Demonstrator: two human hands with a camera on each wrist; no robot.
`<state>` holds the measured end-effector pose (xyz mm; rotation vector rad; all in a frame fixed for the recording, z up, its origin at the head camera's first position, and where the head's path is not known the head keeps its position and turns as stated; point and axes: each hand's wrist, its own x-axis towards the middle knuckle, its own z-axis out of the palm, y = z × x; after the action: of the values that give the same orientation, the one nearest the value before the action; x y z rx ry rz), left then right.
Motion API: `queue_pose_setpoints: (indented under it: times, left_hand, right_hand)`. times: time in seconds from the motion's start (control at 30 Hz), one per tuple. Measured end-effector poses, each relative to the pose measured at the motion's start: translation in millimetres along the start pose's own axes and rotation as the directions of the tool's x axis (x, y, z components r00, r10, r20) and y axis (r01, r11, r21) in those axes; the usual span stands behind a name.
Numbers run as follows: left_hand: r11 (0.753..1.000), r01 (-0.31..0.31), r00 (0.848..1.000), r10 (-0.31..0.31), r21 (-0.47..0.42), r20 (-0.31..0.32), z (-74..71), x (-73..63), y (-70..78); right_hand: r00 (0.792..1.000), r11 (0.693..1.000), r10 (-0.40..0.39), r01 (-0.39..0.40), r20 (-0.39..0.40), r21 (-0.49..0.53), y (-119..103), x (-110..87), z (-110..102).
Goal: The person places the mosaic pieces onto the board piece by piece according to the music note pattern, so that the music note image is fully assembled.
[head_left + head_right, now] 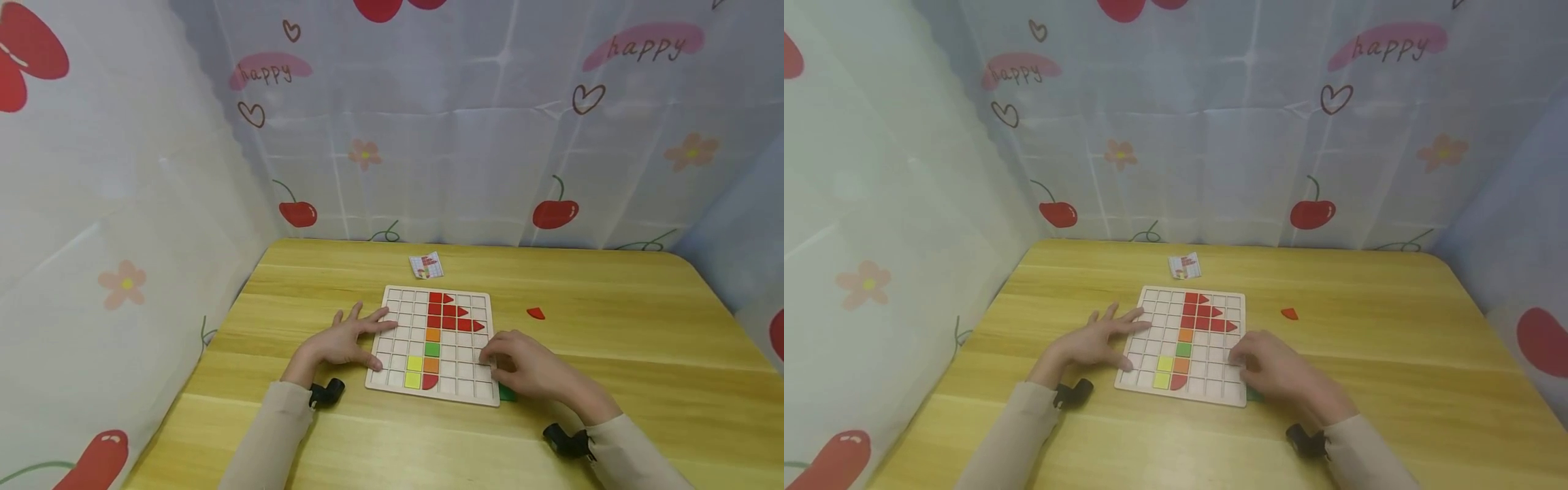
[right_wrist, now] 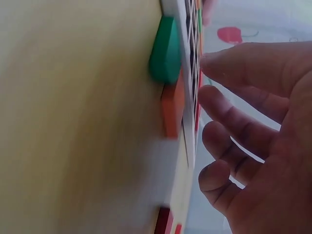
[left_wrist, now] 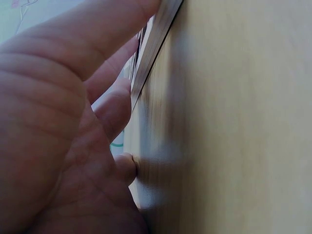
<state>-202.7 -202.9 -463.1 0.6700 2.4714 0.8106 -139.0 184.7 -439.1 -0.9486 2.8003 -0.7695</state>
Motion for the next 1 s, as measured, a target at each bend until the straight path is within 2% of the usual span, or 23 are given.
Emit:
queue_pose_setpoints:
  times: [0.17, 0.43, 0.73, 1.0]
  left_hand:
    - [1.000, 0.002, 1.000, -0.002, 0.000, 0.003, -0.2, 0.1, 0.2]
    - [1.000, 0.000, 1.000, 0.000, 0.014, -0.004, 0.5, 1.7, -1.9]
    - [1.000, -0.005, 1.000, 0.005, 0.009, -0.005, 0.2, 0.6, -2.6]
    - [1.000, -0.008, 1.000, 0.008, 0.005, 0.000, -0.8, -0.3, 0.3]
  right_hand:
    - [0.999, 0.999, -0.033, 0.033, -0.017, -0.020, 9.5, -14.9, -3.3]
    - [0.999, 0.999, -0.032, 0.033, 0.026, -0.007, 17.2, -28.0, -8.6]
    - [0.999, 0.999, -0.003, 0.005, 0.041, -0.050, 16.0, -29.8, -10.2]
    - [0.999, 0.994, 0.039, -0.038, 0.009, -0.106, 14.9, -26.0, -5.2]
